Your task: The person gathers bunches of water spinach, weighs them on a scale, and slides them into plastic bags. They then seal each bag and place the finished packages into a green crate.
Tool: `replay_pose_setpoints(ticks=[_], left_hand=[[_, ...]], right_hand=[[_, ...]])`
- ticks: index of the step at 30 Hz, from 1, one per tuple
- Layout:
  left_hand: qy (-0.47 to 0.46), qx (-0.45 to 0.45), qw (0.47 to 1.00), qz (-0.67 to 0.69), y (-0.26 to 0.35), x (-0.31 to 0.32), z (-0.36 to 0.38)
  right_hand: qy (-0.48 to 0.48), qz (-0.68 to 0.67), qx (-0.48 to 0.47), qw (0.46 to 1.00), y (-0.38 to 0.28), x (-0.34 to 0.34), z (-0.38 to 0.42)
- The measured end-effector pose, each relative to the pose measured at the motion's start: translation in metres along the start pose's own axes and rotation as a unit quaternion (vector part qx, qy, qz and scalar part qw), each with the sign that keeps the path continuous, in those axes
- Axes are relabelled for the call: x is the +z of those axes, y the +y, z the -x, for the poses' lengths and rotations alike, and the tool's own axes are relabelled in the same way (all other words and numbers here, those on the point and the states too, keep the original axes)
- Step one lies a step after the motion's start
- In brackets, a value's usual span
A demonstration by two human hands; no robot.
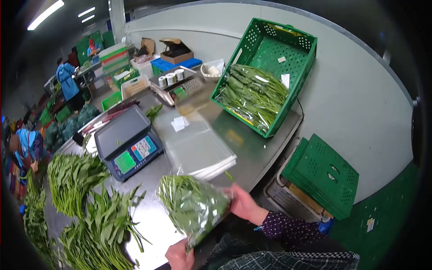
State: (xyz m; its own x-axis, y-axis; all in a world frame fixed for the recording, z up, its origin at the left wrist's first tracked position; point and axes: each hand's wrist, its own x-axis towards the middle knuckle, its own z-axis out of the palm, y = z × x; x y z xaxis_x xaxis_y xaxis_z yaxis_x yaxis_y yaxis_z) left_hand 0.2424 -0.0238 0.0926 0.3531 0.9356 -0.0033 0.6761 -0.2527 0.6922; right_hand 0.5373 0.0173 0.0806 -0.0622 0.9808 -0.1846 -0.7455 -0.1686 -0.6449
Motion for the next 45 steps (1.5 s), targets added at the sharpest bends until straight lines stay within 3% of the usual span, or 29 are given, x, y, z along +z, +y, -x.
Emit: replay_pose_setpoints(ticks=[1,2,3,5,7,9,10,12,13,14,15,16,18,20,22,23,25,27,32,33,34,35,37,38,39,40,42,43,45], left_hand=[[-0.049,-0.080,0.993,0.075,0.031,-0.020,-0.026],[0.020,-0.008,0.992,0.123,0.050,-0.030,-0.055],[0.091,0.053,0.953,0.282,0.093,-0.038,-0.085],[0.016,0.045,0.935,0.353,0.144,-0.049,-0.127],[-0.035,0.007,0.913,0.406,0.184,-0.051,-0.148],[0.085,0.198,0.906,0.365,0.202,-0.046,-0.163],[0.053,0.228,0.913,0.334,0.182,-0.039,-0.169],[0.045,0.234,0.955,0.178,0.162,-0.045,-0.174],[0.069,0.223,0.960,0.154,0.137,-0.034,-0.179],[0.019,0.100,0.982,0.162,0.129,-0.035,-0.180],[0.014,0.035,0.986,0.164,0.112,-0.030,-0.182],[0.006,-0.029,0.988,0.150,0.093,-0.024,-0.183],[0.008,-0.096,0.985,0.146,0.054,-0.012,-0.183],[0.025,-0.147,0.979,0.139,0.018,-0.004,-0.187],[0.046,-0.204,0.970,0.122,-0.015,0.004,-0.183],[0.063,-0.245,0.961,0.117,-0.026,0.008,-0.178],[0.118,-0.227,0.967,0.009,-0.028,-0.002,-0.182],[0.171,-0.194,0.966,-0.019,-0.036,-0.006,-0.183],[0.318,-0.245,0.905,-0.139,-0.093,-0.035,-0.119],[0.359,-0.268,0.879,-0.166,-0.105,-0.046,-0.099],[0.391,-0.277,0.851,-0.213,-0.127,-0.058,-0.073],[0.410,-0.295,0.824,-0.257,-0.124,-0.081,-0.047],[0.455,-0.363,0.767,-0.269,-0.142,-0.109,-0.004],[0.431,-0.426,0.765,-0.216,-0.150,-0.122,0.015],[0.404,-0.485,0.760,-0.158,-0.159,-0.130,0.028],[0.372,-0.514,0.760,-0.141,-0.173,-0.133,0.037],[0.290,-0.546,0.779,-0.102,-0.197,-0.137,0.044],[0.278,-0.545,0.786,-0.088,-0.202,-0.134,0.045],[0.258,-0.541,0.798,-0.067,-0.205,-0.125,0.042]], right_hand=[[-0.109,-0.119,-0.040,0.986,-0.010,0.000,-0.007],[-0.053,0.094,-0.093,0.990,-0.009,0.013,-0.007],[-0.011,0.411,-0.200,0.889,0.000,0.034,0.002],[0.069,0.539,-0.313,0.779,0.010,0.070,0.000],[0.087,0.328,-0.304,0.890,0.005,0.050,-0.038],[0.109,0.419,-0.277,0.858,-0.078,0.055,-0.055],[0.130,0.488,-0.304,0.808,-0.126,0.065,-0.061],[0.167,0.611,-0.351,0.690,-0.237,0.089,-0.067],[0.183,0.649,-0.451,0.585,-0.283,0.092,-0.080],[0.198,0.677,-0.544,0.455,-0.331,0.068,-0.104],[0.238,0.694,-0.554,0.393,-0.367,0.073,-0.116],[0.227,0.713,-0.615,0.249,-0.407,0.060,-0.139],[0.276,0.779,-0.555,0.092,-0.457,0.029,-0.173],[0.321,0.852,-0.397,0.114,-0.482,-0.031,-0.212],[0.365,0.887,-0.266,0.100,-0.443,-0.042,-0.243],[0.292,0.896,-0.310,0.127,-0.414,-0.043,-0.263],[0.111,0.886,-0.367,0.261,-0.336,-0.040,-0.313],[0.007,0.895,-0.312,0.318,-0.268,-0.046,-0.374],[-0.017,0.939,-0.192,0.286,-0.198,-0.135,-0.516],[0.036,0.951,-0.163,0.260,-0.202,-0.167,-0.537],[0.014,0.939,-0.163,0.301,-0.205,-0.177,-0.543],[-0.046,0.915,-0.286,0.281,-0.218,-0.184,-0.538],[-0.069,0.931,-0.246,0.259,-0.217,-0.137,-0.494],[-0.125,0.919,-0.225,0.299,-0.229,-0.150,-0.482],[-0.130,0.962,-0.061,0.233,-0.222,-0.094,-0.442],[-0.198,0.952,-0.117,0.202,-0.200,-0.044,-0.396],[-0.215,0.914,-0.097,0.331,-0.127,0.025,-0.331],[-0.204,0.844,0.052,0.493,-0.084,0.053,-0.302],[-0.319,0.695,0.240,0.598,0.015,0.108,-0.249]])
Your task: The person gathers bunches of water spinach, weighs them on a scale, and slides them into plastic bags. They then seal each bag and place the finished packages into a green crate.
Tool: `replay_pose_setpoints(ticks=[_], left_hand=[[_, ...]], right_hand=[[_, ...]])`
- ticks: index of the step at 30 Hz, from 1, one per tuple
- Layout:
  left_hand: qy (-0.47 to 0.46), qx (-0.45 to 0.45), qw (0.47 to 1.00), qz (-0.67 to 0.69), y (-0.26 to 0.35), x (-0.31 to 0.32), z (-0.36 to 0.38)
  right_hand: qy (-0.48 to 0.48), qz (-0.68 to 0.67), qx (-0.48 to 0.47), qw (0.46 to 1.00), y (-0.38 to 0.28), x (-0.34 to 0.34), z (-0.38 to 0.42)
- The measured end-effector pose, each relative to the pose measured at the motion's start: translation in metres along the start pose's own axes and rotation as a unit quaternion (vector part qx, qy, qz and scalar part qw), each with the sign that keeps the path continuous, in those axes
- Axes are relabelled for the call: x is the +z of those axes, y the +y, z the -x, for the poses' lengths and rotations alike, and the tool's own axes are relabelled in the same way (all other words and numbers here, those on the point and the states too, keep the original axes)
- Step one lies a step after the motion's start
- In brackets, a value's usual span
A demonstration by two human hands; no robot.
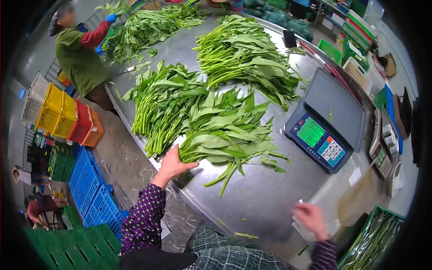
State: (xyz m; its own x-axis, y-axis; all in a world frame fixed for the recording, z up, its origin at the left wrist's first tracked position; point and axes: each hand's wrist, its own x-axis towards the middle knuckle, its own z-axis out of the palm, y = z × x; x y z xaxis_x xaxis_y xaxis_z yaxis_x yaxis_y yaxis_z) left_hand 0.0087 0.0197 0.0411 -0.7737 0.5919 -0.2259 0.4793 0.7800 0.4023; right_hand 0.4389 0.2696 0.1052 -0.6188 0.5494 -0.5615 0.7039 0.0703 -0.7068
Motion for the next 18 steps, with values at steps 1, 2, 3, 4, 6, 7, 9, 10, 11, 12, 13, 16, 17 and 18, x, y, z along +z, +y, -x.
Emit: replay_pose_setpoints(ticks=[1,2,3,4,6,7,9,10,11,12,13,16,17,18], left_hand=[[-0.010,0.003,1.000,0.001,0.001,0.002,-0.001],[-0.019,-0.002,0.999,0.045,0.001,0.001,-0.002],[-0.050,-0.009,0.996,0.074,0.001,0.002,-0.002],[-0.084,-0.016,0.991,0.103,-0.001,0.004,-0.002],[-0.123,-0.034,0.977,0.168,-0.003,0.014,0.003],[-0.145,-0.034,0.964,0.221,-0.005,0.023,0.004],[-0.162,-0.032,0.946,0.280,0.001,0.031,0.011],[-0.169,-0.036,0.939,0.299,0.003,0.033,0.012],[-0.173,-0.030,0.904,0.389,0.001,0.043,0.012],[-0.178,-0.026,0.885,0.429,-0.001,0.050,0.015],[-0.183,-0.020,0.865,0.466,0.002,0.052,0.017],[-0.188,-0.025,0.896,0.402,0.013,0.037,0.013],[-0.189,-0.031,0.918,0.348,0.016,0.028,0.015],[-0.186,-0.035,0.937,0.293,0.020,0.024,0.013]], right_hand=[[-0.023,-0.079,0.016,0.997,-0.012,0.055,-0.026],[-0.010,0.018,-0.099,0.995,-0.033,0.095,-0.051],[0.018,-0.043,-0.107,0.993,-0.036,0.141,-0.080],[0.038,-0.078,-0.066,0.994,-0.061,0.172,-0.100],[0.032,-0.248,-0.152,0.956,-0.093,0.216,-0.135],[0.048,-0.251,-0.126,0.959,-0.115,0.228,-0.141],[0.049,-0.301,-0.082,0.949,-0.129,0.259,-0.156],[0.057,-0.326,-0.083,0.940,-0.139,0.266,-0.156],[0.064,-0.349,-0.086,0.931,-0.149,0.271,-0.157],[0.072,-0.371,-0.091,0.921,-0.158,0.274,-0.158],[0.094,-0.402,-0.080,0.907,-0.162,0.281,-0.156],[0.204,-0.149,-0.055,0.966,-0.144,0.271,-0.152],[0.306,0.007,-0.058,0.950,-0.139,0.267,-0.140],[0.284,-0.056,-0.045,0.956,-0.140,0.267,-0.133]])
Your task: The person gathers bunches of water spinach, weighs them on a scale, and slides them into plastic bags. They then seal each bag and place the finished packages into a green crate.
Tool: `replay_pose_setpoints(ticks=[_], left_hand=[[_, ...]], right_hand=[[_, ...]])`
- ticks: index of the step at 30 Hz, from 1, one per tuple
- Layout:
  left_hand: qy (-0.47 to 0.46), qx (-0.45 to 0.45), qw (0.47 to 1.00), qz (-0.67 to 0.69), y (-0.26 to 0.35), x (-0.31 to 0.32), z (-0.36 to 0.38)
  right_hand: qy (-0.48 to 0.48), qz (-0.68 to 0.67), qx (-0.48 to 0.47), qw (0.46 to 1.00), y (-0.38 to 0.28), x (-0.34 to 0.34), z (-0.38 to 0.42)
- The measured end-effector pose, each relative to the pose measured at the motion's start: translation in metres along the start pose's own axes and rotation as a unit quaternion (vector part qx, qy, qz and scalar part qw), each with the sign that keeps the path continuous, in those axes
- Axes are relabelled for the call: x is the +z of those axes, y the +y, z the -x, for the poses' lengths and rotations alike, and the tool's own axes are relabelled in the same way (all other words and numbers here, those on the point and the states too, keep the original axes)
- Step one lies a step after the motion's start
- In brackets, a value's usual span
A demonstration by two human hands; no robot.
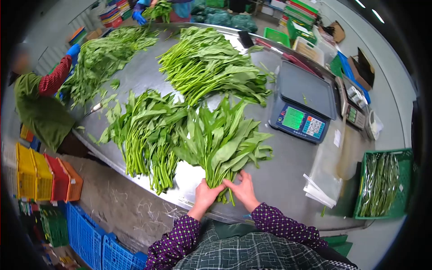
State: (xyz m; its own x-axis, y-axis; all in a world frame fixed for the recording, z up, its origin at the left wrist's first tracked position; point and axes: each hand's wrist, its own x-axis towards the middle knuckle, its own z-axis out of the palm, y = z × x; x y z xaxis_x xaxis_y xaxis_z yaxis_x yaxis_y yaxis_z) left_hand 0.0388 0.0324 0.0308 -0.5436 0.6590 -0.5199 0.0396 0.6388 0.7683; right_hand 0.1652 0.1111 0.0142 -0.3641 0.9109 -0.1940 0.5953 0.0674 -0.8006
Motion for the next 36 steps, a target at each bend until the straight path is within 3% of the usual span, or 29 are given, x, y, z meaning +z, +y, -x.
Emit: replay_pose_setpoints(ticks=[1,3,4,5,6,8,12,14,16,17,18,19,20,22,23,24,25,26,27,28,29,30,31,32,33,35,36], left_hand=[[0.017,0.018,0.999,-0.028,-0.002,0.005,0.000],[-0.029,0.058,0.992,0.108,-0.036,0.021,-0.009],[-0.058,0.086,0.979,0.173,-0.045,0.027,-0.019],[-0.053,0.038,0.986,0.153,-0.041,0.023,-0.021],[-0.047,-0.012,0.990,0.131,-0.032,0.018,-0.019],[-0.047,0.014,0.992,0.114,-0.008,0.023,-0.012],[-0.055,0.268,0.943,0.190,0.111,0.045,-0.010],[-0.051,0.386,0.903,0.181,0.172,0.075,-0.039],[-0.048,0.420,0.895,0.144,0.258,0.096,-0.046],[0.035,0.538,0.842,0.016,0.289,0.111,-0.063],[0.040,0.544,0.836,0.059,0.319,0.129,-0.069],[-0.014,0.519,0.849,0.100,0.342,0.147,-0.085],[-0.038,0.530,0.839,0.117,0.359,0.165,-0.098],[-0.136,0.449,0.878,0.095,0.370,0.198,-0.129],[-0.164,0.454,0.865,0.137,0.365,0.203,-0.129],[-0.187,0.435,0.877,0.076,0.352,0.207,-0.139],[-0.069,0.458,0.886,-0.038,0.329,0.214,-0.144],[-0.103,0.404,0.907,-0.055,0.312,0.194,-0.132],[-0.081,0.457,0.885,-0.044,0.280,0.187,-0.141],[-0.028,0.524,0.850,-0.037,0.249,0.161,-0.138],[0.034,0.536,0.841,-0.071,0.220,0.123,-0.143],[0.083,0.550,0.825,-0.101,0.191,0.079,-0.140],[0.137,0.515,0.841,-0.091,0.166,0.023,-0.129],[0.149,0.408,0.898,0.071,0.142,-0.029,-0.117],[0.232,0.435,0.864,-0.102,0.126,-0.104,-0.113],[0.419,0.262,0.855,-0.157,0.073,-0.197,-0.098],[0.450,0.182,0.855,-0.183,0.038,-0.242,-0.104]], right_hand=[[-0.019,-0.060,0.029,0.998,-0.006,-0.001,0.004],[-0.074,-0.218,0.046,0.972,-0.005,0.023,0.011],[-0.062,-0.208,0.087,0.972,-0.013,0.029,0.015],[-0.089,-0.250,0.046,0.963,-0.006,0.032,0.007],[-0.160,-0.378,0.089,0.907,-0.026,0.013,0.002],[-0.181,-0.386,0.129,0.895,-0.023,0.004,-0.010],[-0.057,-0.246,-0.122,0.960,-0.059,-0.090,-0.058],[-0.029,-0.221,-0.183,0.958,-0.088,-0.161,-0.098],[0.049,-0.201,-0.206,0.956,-0.116,-0.225,-0.134],[0.042,-0.172,-0.191,0.965,-0.123,-0.257,-0.154],[0.030,-0.227,-0.182,0.956,-0.122,-0.278,-0.177],[0.044,-0.273,-0.150,0.949,-0.125,-0.295,-0.190],[0.059,-0.262,-0.146,0.952,-0.111,-0.309,-0.214],[0.058,-0.241,-0.129,0.960,-0.067,-0.323,-0.262],[0.058,-0.179,-0.097,0.977,-0.035,-0.328,-0.290],[0.056,-0.181,-0.080,0.979,-0.024,-0.321,-0.293],[0.080,-0.188,-0.035,0.978,-0.027,-0.307,-0.287],[0.102,-0.030,-0.007,0.994,0.008,-0.305,-0.314],[0.121,-0.129,0.053,0.983,0.018,-0.300,-0.322],[0.106,-0.159,0.015,0.981,0.029,-0.305,-0.326],[0.210,0.035,-0.075,0.974,0.054,-0.308,-0.338],[0.261,0.208,-0.121,0.935,0.008,-0.299,-0.298],[0.418,0.307,-0.188,0.834,0.030,-0.291,-0.291],[0.396,0.216,-0.220,0.865,-0.012,-0.265,-0.248],[0.308,0.068,-0.230,0.921,-0.020,-0.238,-0.221],[0.029,0.003,-0.144,0.989,-0.027,-0.164,-0.169],[-0.115,-0.012,-0.087,0.990,-0.049,-0.122,-0.139]])
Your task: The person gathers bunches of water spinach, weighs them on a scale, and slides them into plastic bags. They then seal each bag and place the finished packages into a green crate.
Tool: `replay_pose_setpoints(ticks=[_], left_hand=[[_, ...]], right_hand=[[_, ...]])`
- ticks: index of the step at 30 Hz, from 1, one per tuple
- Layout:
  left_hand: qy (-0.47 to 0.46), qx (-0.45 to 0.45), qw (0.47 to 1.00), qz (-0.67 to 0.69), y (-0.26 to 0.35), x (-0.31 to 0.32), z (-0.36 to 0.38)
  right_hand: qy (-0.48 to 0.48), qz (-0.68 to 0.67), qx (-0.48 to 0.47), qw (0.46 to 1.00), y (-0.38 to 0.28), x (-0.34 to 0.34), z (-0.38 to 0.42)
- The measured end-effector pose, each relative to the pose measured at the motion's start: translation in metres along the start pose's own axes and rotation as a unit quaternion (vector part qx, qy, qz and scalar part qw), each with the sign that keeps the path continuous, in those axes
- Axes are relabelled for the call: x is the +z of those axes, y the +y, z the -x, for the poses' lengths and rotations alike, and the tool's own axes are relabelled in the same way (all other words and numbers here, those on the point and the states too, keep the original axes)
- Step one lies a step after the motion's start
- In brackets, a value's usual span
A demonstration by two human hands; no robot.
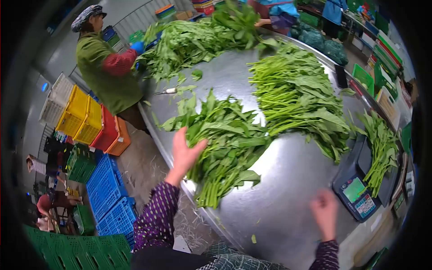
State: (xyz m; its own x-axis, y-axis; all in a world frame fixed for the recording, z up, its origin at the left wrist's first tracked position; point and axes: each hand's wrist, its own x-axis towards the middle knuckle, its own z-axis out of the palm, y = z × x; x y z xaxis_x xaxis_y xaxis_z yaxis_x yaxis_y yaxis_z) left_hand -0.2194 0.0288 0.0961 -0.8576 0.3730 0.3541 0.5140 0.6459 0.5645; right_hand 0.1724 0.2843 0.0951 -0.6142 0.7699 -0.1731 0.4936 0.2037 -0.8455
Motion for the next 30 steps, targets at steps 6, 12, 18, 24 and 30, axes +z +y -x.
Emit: replay_pose_setpoints(ticks=[6,12,18,24,30], left_hand=[[-0.231,-0.206,0.943,0.126,-0.104,0.038,0.003],[-0.096,-0.220,0.919,0.312,0.003,0.102,0.103],[-0.380,-0.183,0.819,0.390,0.004,0.104,0.201],[-0.351,-0.375,0.698,0.498,-0.003,0.068,0.150],[-0.290,-0.339,0.791,0.419,-0.004,0.058,0.137]], right_hand=[[-0.278,-0.224,0.128,0.925,-0.017,0.254,-0.001],[-0.172,-0.291,0.068,0.939,-0.066,0.267,-0.006],[-0.174,-0.149,0.112,0.967,-0.027,0.169,0.058],[-0.073,-0.028,0.093,0.993,0.004,0.149,0.070],[-0.035,-0.013,0.004,0.999,0.032,0.156,0.082]])
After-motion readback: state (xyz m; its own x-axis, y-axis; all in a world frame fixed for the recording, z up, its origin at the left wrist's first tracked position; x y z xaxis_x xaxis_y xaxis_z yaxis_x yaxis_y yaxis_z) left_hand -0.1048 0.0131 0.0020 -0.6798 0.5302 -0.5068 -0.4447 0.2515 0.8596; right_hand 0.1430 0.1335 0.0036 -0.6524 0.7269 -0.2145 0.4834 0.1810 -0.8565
